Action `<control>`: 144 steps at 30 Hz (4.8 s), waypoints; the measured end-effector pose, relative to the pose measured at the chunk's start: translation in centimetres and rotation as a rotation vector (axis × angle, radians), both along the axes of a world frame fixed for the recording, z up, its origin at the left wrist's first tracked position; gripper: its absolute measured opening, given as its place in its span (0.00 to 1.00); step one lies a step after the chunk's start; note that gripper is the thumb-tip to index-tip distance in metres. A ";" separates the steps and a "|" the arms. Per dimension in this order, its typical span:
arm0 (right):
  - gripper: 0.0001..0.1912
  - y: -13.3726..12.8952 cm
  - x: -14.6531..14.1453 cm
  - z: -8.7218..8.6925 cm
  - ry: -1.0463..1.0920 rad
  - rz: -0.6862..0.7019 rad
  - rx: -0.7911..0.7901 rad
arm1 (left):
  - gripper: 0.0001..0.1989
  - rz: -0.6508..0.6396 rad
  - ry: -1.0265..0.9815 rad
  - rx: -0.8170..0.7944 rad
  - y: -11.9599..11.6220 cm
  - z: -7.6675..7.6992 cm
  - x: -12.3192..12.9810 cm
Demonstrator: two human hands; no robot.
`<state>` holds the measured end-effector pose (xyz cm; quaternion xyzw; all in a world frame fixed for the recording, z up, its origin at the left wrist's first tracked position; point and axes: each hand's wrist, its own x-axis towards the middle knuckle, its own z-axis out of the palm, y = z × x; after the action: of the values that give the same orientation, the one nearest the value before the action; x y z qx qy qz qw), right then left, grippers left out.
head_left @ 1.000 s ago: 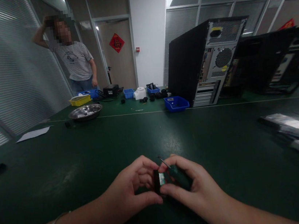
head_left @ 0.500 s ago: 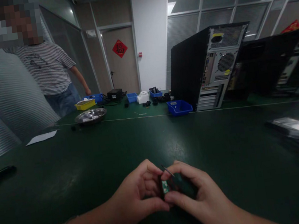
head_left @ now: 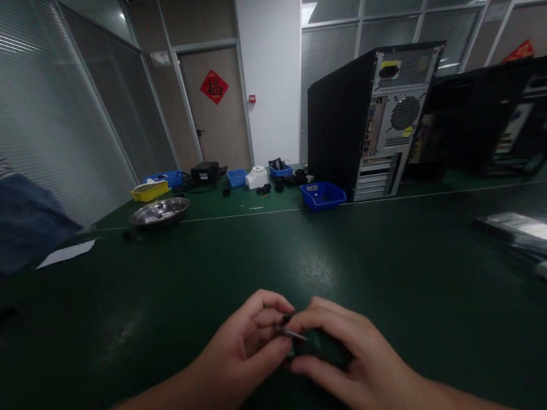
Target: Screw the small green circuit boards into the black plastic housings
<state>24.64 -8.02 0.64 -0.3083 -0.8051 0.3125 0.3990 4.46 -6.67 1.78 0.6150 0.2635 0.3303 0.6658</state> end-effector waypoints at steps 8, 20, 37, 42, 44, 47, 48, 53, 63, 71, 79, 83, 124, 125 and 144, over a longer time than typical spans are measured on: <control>0.13 0.3 0.5 0.5 -0.018 -0.112 -0.060 | 0.11 0.721 -0.082 -0.073 6.0 -0.3 -3.7; 0.07 0.7 0.8 0.3 -0.084 -0.036 0.015 | 0.17 1.091 -0.222 -0.100 11.1 -1.5 -9.7; 0.06 1.5 1.0 0.0 -0.081 -0.164 0.066 | 0.13 0.238 0.042 -0.019 2.5 -1.3 -1.3; 0.17 1.4 1.5 -0.2 -0.065 -0.152 0.016 | 0.18 0.255 0.241 0.041 1.6 -0.6 -1.5; 0.21 1.4 1.7 -0.3 -0.081 -0.156 0.025 | 0.18 0.240 0.298 0.108 1.4 -0.1 -1.6; 0.24 1.4 1.8 -0.2 -0.106 -0.129 0.031 | 0.17 0.200 0.310 0.168 1.2 0.4 -1.6; 0.24 1.4 1.8 -0.1 -0.110 -0.108 0.017 | 0.17 0.195 0.307 0.146 1.2 0.4 -1.7; 0.25 1.2 1.7 0.8 -0.144 -0.038 -0.048 | 0.08 0.212 0.205 -0.040 1.4 -0.2 -1.7; 0.27 0.9 1.7 0.9 -0.348 -0.042 0.064 | 0.13 0.191 0.111 -0.216 1.7 -0.3 -1.7; 0.26 0.9 1.6 1.2 -0.351 -0.043 0.066 | 0.12 0.212 0.088 -0.240 1.8 -0.3 -1.6; 0.25 0.7 1.4 1.1 -0.337 -0.032 0.070 | 0.10 0.238 0.031 -0.236 1.4 0.2 -1.4; 0.24 0.5 1.2 1.0 -0.326 -0.026 0.015 | 0.09 0.248 0.044 -0.212 1.3 0.4 -1.5; 0.23 2.2 1.5 -0.2 -0.006 -0.131 0.000 | 0.14 0.314 0.203 0.006 3.7 -1.6 -2.2; 0.23 2.2 1.5 -0.1 -0.021 -0.127 -0.005 | 0.16 0.312 0.211 0.000 3.6 -1.5 -2.2; 0.23 2.5 1.3 0.4 -0.285 -0.005 0.020 | 0.13 0.195 0.249 0.200 2.6 -1.4 -1.6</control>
<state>25.94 -5.50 0.99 -0.3475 -0.8559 0.2563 0.2844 2.88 -4.05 0.34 0.6859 0.3681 0.3391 0.5282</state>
